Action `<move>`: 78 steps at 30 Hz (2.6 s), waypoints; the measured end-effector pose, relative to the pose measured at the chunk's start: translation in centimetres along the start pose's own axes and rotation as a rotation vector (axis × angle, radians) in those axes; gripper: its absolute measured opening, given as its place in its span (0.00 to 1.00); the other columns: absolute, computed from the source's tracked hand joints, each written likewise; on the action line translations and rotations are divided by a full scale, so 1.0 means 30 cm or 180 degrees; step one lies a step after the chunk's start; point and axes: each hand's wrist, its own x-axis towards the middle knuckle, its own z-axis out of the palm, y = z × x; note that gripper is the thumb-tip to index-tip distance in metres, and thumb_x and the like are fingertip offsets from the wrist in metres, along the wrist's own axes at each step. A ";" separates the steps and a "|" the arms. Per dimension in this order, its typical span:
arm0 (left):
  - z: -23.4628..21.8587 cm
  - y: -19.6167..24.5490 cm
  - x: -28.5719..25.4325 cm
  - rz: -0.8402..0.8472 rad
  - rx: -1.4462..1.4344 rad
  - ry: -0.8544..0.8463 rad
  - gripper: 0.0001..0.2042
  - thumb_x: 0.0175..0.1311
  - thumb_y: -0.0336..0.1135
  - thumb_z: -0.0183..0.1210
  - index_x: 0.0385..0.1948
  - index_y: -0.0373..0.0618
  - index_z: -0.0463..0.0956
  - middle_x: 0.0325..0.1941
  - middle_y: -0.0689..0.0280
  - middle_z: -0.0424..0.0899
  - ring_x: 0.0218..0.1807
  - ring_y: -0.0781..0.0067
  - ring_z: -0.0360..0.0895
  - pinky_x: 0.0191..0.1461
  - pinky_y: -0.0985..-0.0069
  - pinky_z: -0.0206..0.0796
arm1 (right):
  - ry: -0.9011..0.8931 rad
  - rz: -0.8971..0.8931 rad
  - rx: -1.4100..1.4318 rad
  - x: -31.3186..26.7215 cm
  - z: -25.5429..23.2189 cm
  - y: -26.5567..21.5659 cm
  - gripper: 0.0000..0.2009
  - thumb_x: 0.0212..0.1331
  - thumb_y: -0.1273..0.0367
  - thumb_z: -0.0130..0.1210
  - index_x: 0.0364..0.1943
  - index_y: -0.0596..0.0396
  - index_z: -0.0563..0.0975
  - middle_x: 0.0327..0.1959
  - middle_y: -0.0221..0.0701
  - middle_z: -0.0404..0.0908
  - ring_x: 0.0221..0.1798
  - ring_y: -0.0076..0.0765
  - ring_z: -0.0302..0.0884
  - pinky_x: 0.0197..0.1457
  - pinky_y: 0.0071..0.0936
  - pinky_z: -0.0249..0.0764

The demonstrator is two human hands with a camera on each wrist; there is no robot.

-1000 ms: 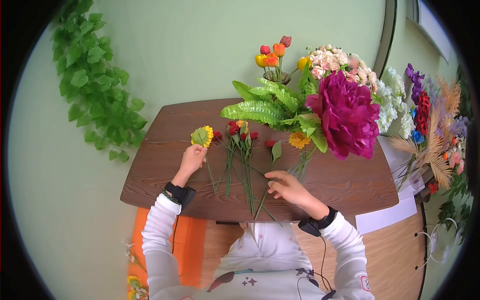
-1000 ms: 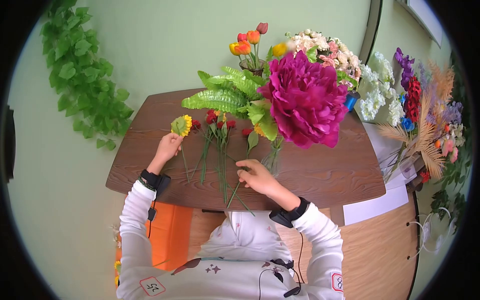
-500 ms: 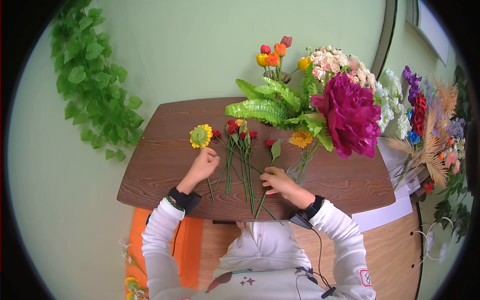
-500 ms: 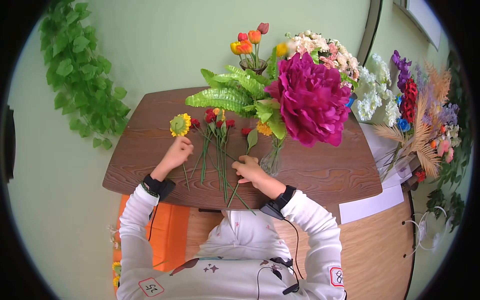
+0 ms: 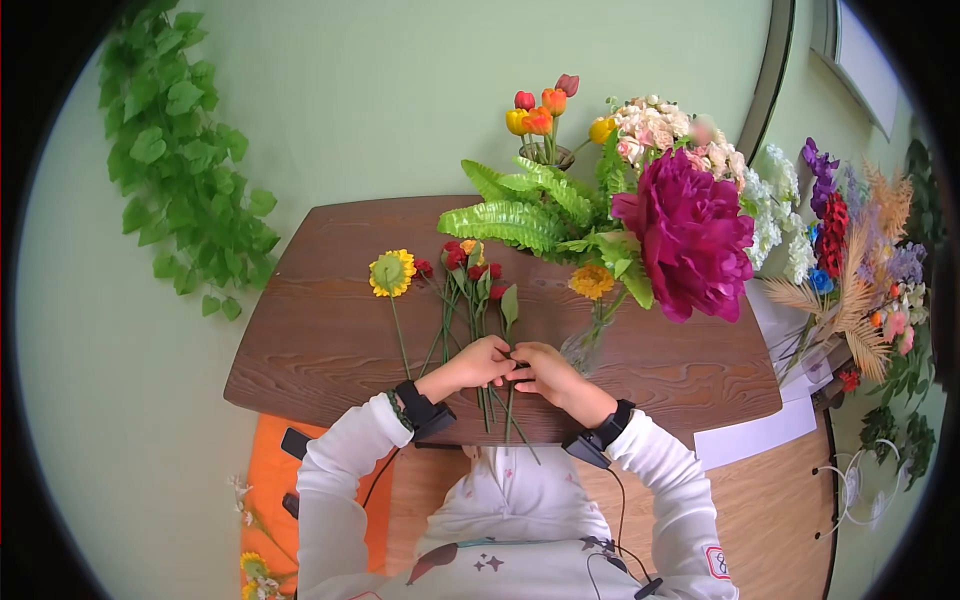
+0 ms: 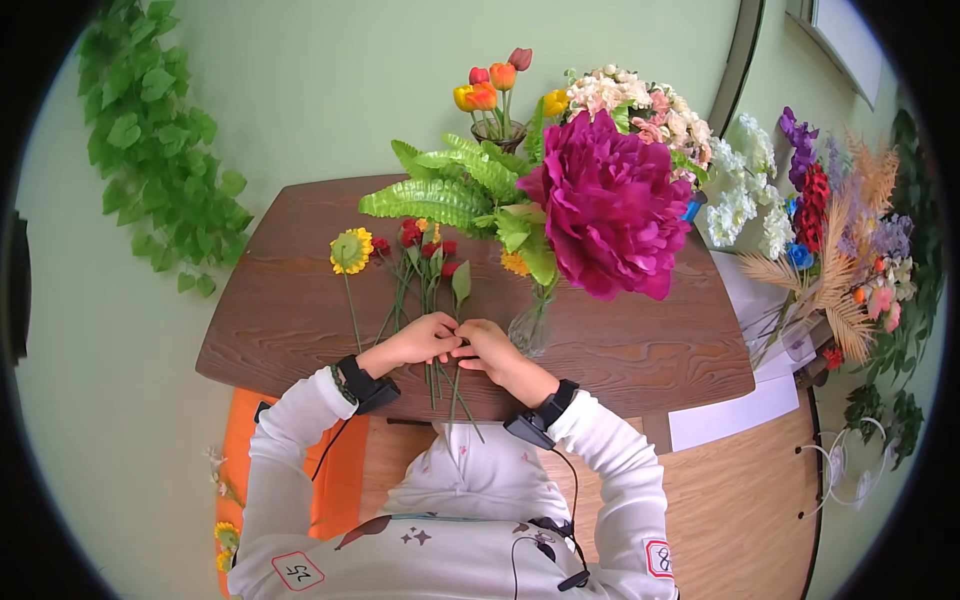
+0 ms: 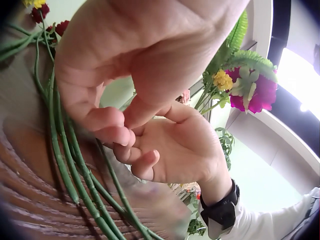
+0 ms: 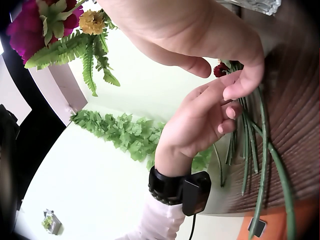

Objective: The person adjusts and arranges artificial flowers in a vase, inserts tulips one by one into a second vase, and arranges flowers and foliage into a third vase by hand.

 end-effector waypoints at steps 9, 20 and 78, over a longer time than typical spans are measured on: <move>0.022 -0.002 -0.006 -0.0118 -0.0010 0.0148 0.17 0.57 0.34 0.52 0.42 0.33 0.60 0.24 0.64 0.76 0.22 0.80 0.73 0.19 0.84 0.65 | -0.0301 -0.0013 0.0021 0.009 -0.011 0.014 0.08 0.57 0.68 0.46 0.39 0.53 0.69 0.29 0.24 0.72 0.26 0.19 0.72 0.26 0.16 0.66; 0.001 0.042 -0.054 -0.0190 0.1167 0.0124 0.12 0.52 0.34 0.55 0.30 0.32 0.68 0.18 0.62 0.77 0.16 0.74 0.76 0.17 0.80 0.68 | -0.0059 0.0094 0.0055 0.012 -0.011 0.016 0.05 0.54 0.69 0.45 0.31 0.53 0.71 0.31 0.26 0.70 0.27 0.22 0.70 0.26 0.20 0.65; -0.088 0.147 -0.144 0.0554 -0.0213 -0.0739 0.11 0.57 0.32 0.54 0.39 0.39 0.69 0.32 0.67 0.75 0.28 0.82 0.71 0.29 0.85 0.64 | -0.0543 -0.1278 -0.1443 -0.243 0.004 -0.097 0.10 0.58 0.67 0.50 0.38 0.56 0.78 0.24 0.23 0.72 0.23 0.14 0.62 0.24 0.14 0.60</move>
